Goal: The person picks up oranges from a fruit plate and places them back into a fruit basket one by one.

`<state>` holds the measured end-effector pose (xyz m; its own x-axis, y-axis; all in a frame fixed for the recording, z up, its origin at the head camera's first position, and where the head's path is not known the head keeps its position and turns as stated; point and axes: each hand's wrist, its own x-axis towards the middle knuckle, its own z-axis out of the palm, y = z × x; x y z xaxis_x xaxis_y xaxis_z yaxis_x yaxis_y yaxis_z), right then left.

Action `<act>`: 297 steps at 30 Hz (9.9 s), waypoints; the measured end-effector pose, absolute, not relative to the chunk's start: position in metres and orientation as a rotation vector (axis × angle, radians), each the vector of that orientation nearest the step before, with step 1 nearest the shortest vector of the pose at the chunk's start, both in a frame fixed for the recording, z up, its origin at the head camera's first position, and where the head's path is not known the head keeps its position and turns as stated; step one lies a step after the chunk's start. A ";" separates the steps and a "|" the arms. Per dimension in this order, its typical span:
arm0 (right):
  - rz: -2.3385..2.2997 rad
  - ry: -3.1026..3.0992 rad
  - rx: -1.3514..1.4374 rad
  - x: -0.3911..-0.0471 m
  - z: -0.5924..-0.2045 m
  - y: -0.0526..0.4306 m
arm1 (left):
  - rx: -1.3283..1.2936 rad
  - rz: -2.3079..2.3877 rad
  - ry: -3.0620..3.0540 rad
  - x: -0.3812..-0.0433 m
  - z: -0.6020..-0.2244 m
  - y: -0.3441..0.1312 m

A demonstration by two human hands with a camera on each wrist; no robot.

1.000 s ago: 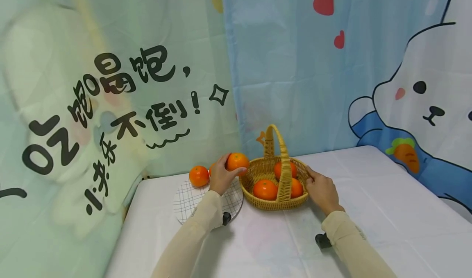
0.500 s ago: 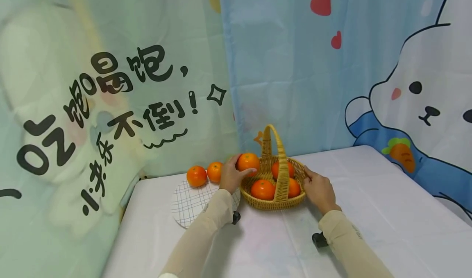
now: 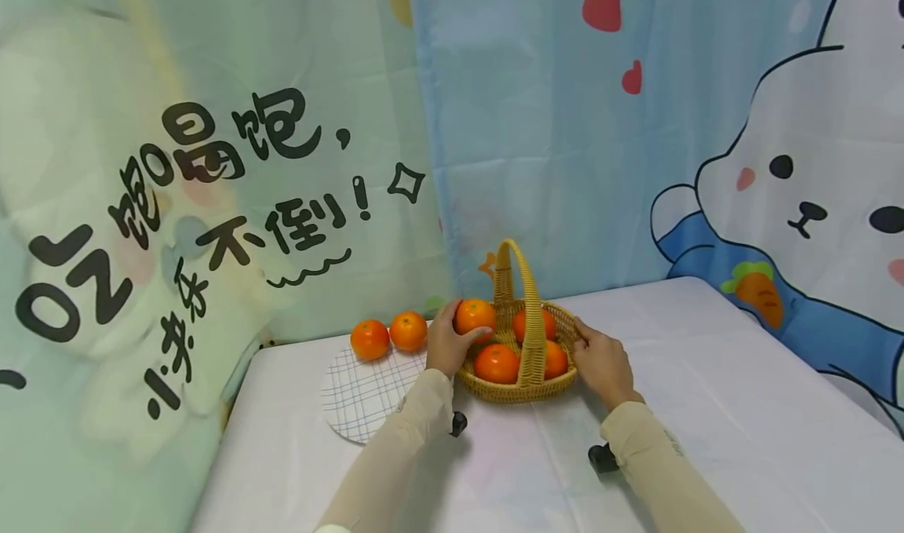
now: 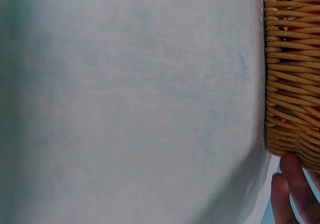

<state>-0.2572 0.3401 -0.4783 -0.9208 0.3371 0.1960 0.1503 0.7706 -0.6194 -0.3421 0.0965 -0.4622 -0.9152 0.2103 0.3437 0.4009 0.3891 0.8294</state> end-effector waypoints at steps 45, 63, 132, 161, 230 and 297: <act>0.871 -2.666 -0.376 -0.254 -0.474 0.339 | -0.629 -1.384 -2.534 -0.344 -0.472 0.104; 0.858 -2.637 -0.331 -0.254 -0.474 0.339 | -0.560 -1.432 -2.465 -0.355 -0.469 0.068; 0.901 -2.648 -0.358 -0.254 -0.478 0.338 | 0.005 -1.448 -2.485 -0.380 -0.484 -0.048; 0.880 -2.651 -0.389 -0.254 -0.477 0.340 | -0.361 -1.578 -2.388 -0.380 -0.425 0.011; 0.936 -2.656 -0.456 -0.253 -0.474 0.336 | -0.899 -1.546 -2.517 -0.328 -0.440 0.134; 0.934 -2.651 -0.470 -0.255 -0.478 0.338 | -0.357 -1.451 -2.417 -0.372 -0.466 0.021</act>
